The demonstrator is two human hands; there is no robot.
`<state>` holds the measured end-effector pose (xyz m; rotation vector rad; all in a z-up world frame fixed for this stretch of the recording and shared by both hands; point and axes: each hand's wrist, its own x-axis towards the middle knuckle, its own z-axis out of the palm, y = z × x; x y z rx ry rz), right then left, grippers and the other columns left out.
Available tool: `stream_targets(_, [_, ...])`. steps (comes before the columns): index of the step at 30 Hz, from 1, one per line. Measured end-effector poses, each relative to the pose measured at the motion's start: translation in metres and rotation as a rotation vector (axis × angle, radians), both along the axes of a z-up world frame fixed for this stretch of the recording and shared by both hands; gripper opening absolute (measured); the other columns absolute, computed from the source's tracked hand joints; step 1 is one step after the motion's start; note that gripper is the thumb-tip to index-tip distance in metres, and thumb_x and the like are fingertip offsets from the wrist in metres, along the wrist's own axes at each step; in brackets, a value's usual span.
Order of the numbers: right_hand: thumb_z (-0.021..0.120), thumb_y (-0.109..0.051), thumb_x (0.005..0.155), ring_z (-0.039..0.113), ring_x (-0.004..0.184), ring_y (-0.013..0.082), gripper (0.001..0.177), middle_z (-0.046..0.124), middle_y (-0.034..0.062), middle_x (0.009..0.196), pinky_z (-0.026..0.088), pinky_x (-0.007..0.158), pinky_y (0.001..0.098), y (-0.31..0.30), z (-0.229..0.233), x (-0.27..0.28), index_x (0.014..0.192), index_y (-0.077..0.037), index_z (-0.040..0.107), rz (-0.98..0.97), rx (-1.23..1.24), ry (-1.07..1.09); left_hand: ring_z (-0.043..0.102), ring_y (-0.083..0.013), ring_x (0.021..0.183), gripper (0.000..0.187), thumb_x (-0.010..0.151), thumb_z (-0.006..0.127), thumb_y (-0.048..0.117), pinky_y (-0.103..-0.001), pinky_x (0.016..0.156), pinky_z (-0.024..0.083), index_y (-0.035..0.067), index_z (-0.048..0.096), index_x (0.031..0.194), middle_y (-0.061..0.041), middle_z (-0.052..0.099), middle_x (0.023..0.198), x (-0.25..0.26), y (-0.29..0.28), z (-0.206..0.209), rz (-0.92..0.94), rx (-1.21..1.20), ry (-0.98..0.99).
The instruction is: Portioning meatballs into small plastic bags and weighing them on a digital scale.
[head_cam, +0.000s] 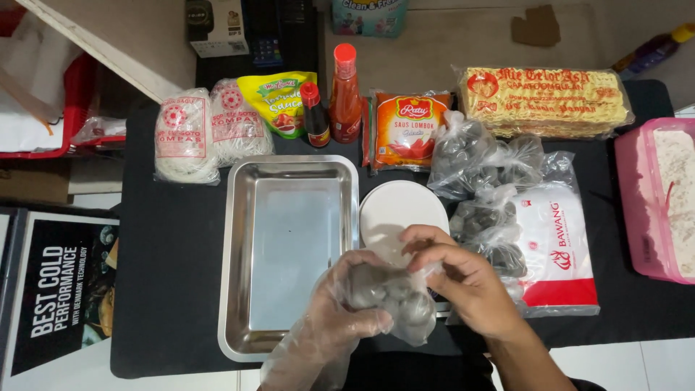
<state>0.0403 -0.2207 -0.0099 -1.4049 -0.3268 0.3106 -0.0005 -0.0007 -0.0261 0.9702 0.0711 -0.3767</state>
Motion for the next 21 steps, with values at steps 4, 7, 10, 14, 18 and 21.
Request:
stream_targets(4, [0.063,-0.011,0.099,0.061,0.133,0.0278,0.020,0.067,0.0161,0.136,0.047,0.109,0.0409,-0.012,0.028,0.006,0.117,-0.006,0.069,0.197,-0.060,0.045,0.071,-0.0263,0.102,0.056,0.065,0.083,0.001,-0.038,0.084,0.060,0.009,0.061,0.116,-0.018,0.071,0.117,0.002,0.004,0.005,-0.004,0.019,-0.095])
stream_targets(7, [0.073,-0.006,0.090,0.062,0.128,0.0202,0.041,0.070,0.0104,0.135,0.047,0.106,0.0341,-0.022,0.022,0.005,0.131,-0.006,0.066,0.199,-0.161,0.122,0.069,-0.0282,0.109,0.055,0.070,0.084,0.000,-0.040,0.093,0.058,0.008,0.060,0.119,-0.018,0.071,0.120,0.005,0.006,0.015,-0.010,-0.072,-0.129])
stream_targets(10, [0.075,-0.005,0.088,0.064,0.114,0.0158,0.036,0.070,0.0073,0.123,0.049,0.096,0.0285,-0.020,0.023,0.007,0.123,-0.006,0.070,0.137,-0.233,0.076,0.068,-0.0282,0.112,0.052,0.075,0.085,0.004,-0.043,0.099,0.056,0.006,0.059,0.120,-0.018,0.072,0.119,0.005,0.003,0.017,0.008,-0.148,-0.164])
stream_targets(14, [0.071,-0.002,0.091,0.076,0.108,0.0278,0.008,0.063,0.0131,0.117,0.061,0.098,0.0384,-0.009,0.025,0.004,0.096,-0.008,0.069,-0.005,-0.014,-0.026,0.070,-0.0293,0.108,0.055,0.069,0.082,-0.005,-0.043,0.093,0.061,0.006,0.060,0.118,-0.018,0.070,0.120,0.004,0.006,0.010,-0.003,-0.099,-0.092])
stream_targets(18, [0.069,0.000,0.090,0.073,0.121,0.0311,0.015,0.062,0.0266,0.142,0.056,0.099,0.0390,-0.010,0.028,-0.001,0.097,-0.012,0.064,0.038,-0.004,-0.009,0.070,-0.0271,0.102,0.055,0.062,0.083,-0.003,-0.039,0.087,0.060,0.009,0.063,0.111,-0.016,0.071,0.115,0.006,0.006,0.016,0.056,0.034,-0.045])
stream_targets(21, [0.063,-0.021,0.101,0.047,0.148,0.0430,0.024,0.058,0.0286,0.147,0.040,0.113,0.0552,-0.011,0.036,-0.002,0.121,-0.008,0.062,0.256,0.220,0.086,0.070,-0.0301,0.108,0.050,0.077,0.086,0.004,-0.043,0.093,0.059,0.006,0.058,0.119,-0.019,0.070,0.120,0.007,0.007,0.014,0.072,-0.137,-0.155])
